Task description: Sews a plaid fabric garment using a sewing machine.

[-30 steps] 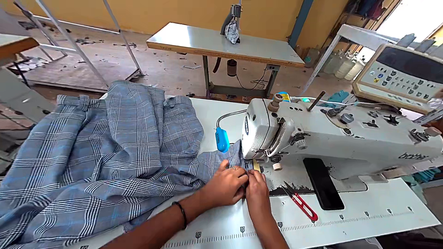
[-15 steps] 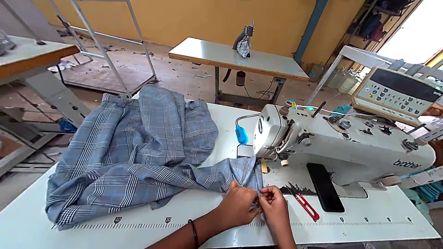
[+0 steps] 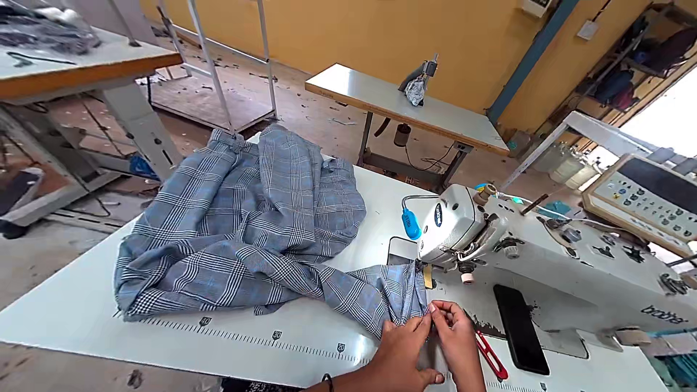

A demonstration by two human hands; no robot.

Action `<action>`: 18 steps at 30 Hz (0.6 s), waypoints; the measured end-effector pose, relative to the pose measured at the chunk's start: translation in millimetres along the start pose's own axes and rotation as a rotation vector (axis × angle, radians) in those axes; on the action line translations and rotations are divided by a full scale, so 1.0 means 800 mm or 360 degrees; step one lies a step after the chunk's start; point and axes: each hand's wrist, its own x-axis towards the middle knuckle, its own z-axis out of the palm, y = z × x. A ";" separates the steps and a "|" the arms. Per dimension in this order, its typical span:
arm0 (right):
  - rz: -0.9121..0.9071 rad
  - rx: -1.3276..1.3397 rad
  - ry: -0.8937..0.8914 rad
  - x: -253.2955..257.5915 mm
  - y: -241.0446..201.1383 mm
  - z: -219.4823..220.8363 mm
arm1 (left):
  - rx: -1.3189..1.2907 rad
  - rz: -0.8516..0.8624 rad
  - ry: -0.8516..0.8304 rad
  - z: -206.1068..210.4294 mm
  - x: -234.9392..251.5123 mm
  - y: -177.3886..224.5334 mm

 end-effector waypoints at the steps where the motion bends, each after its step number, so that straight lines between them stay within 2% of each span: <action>1: 0.0025 0.0035 0.0004 0.001 0.002 -0.002 | -0.0012 0.0029 0.0015 0.003 -0.001 -0.001; 5: 0.0089 0.0122 0.0003 0.004 0.007 -0.013 | 0.0168 0.0200 0.0117 0.021 -0.011 -0.010; 7: 0.0039 0.0087 0.0014 0.005 0.009 -0.014 | 0.0355 0.0294 0.0250 0.034 -0.014 -0.012; 9: -0.0018 0.0021 -0.0001 0.007 0.008 -0.013 | 0.0467 0.0322 0.0276 0.040 -0.015 -0.010; 14: 0.0078 -0.0263 -0.0144 0.014 -0.008 -0.003 | 0.0690 0.0343 0.0105 0.041 -0.013 0.000; 15: 0.0094 -0.0320 -0.0159 0.016 -0.010 -0.001 | 0.0754 0.0418 0.0090 0.038 -0.012 -0.001; 18: 0.0045 -0.0381 -0.0110 0.014 -0.011 0.001 | 0.0989 0.0932 0.0327 0.014 -0.001 -0.025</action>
